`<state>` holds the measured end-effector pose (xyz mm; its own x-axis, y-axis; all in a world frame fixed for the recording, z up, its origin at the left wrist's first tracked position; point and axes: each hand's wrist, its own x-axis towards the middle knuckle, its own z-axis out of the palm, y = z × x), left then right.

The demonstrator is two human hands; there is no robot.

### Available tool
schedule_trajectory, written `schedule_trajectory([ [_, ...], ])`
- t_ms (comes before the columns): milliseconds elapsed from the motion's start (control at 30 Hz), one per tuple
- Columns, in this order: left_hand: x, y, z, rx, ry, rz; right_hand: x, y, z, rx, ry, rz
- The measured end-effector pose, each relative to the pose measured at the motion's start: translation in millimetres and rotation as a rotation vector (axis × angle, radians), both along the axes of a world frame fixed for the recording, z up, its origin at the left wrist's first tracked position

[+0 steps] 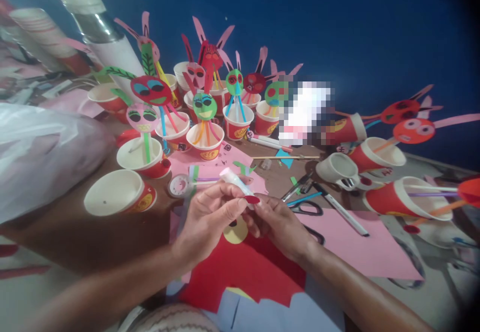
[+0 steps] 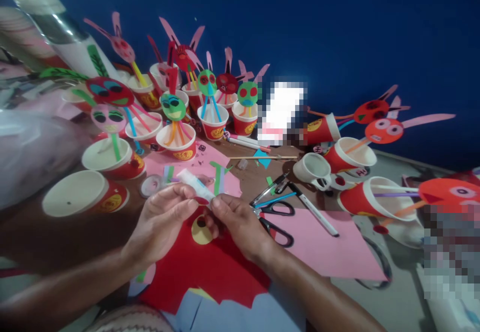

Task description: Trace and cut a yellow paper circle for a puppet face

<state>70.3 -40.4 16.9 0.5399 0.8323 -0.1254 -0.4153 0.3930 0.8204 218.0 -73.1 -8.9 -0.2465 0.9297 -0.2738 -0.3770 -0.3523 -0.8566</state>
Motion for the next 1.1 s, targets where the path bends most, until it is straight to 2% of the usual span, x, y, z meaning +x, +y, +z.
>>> schedule_trajectory([
  [133,-1.0,0.6,-4.4,0.013,0.039,0.117,-1.4,0.3,-4.2,0.008,-0.011,-0.070],
  [300,-2.4,-1.2,-2.2,-0.044,-0.059,-0.031,-5.3,0.1,-1.9,-0.124,0.106,0.076],
  [367,-3.0,-1.3,-2.1,-0.058,-0.061,-0.032,-5.4,0.7,-0.3,-0.108,0.066,0.069],
  [500,-4.0,0.6,-6.1,-0.026,0.010,0.113,-4.8,1.2,-1.1,0.019,-0.065,-0.051],
  [600,-4.2,1.5,-8.5,-0.001,0.021,0.168,-5.3,0.9,-5.1,0.032,-0.048,-0.109],
  [667,-4.3,0.9,-8.1,-0.007,-0.007,0.111,-5.8,0.7,-7.3,0.002,-0.017,-0.090],
  [767,-4.8,-0.6,-5.5,-0.046,-0.065,-0.011,-5.7,0.6,-7.9,-0.066,0.044,0.023],
  [833,-5.0,-0.9,-4.0,-0.065,-0.084,-0.044,-5.2,0.6,-6.3,-0.078,0.058,0.068],
  [933,-4.6,0.5,-4.2,-0.053,-0.051,0.025,-4.8,0.5,-2.7,0.008,-0.039,0.032],
  [1033,-3.9,2.3,-7.0,-0.001,0.011,0.145,-5.8,0.3,0.0,0.115,-0.183,-0.075],
  [1100,-3.7,2.4,-9.2,0.022,0.037,0.168,-6.5,-0.2,0.0,0.136,-0.226,-0.133],
])
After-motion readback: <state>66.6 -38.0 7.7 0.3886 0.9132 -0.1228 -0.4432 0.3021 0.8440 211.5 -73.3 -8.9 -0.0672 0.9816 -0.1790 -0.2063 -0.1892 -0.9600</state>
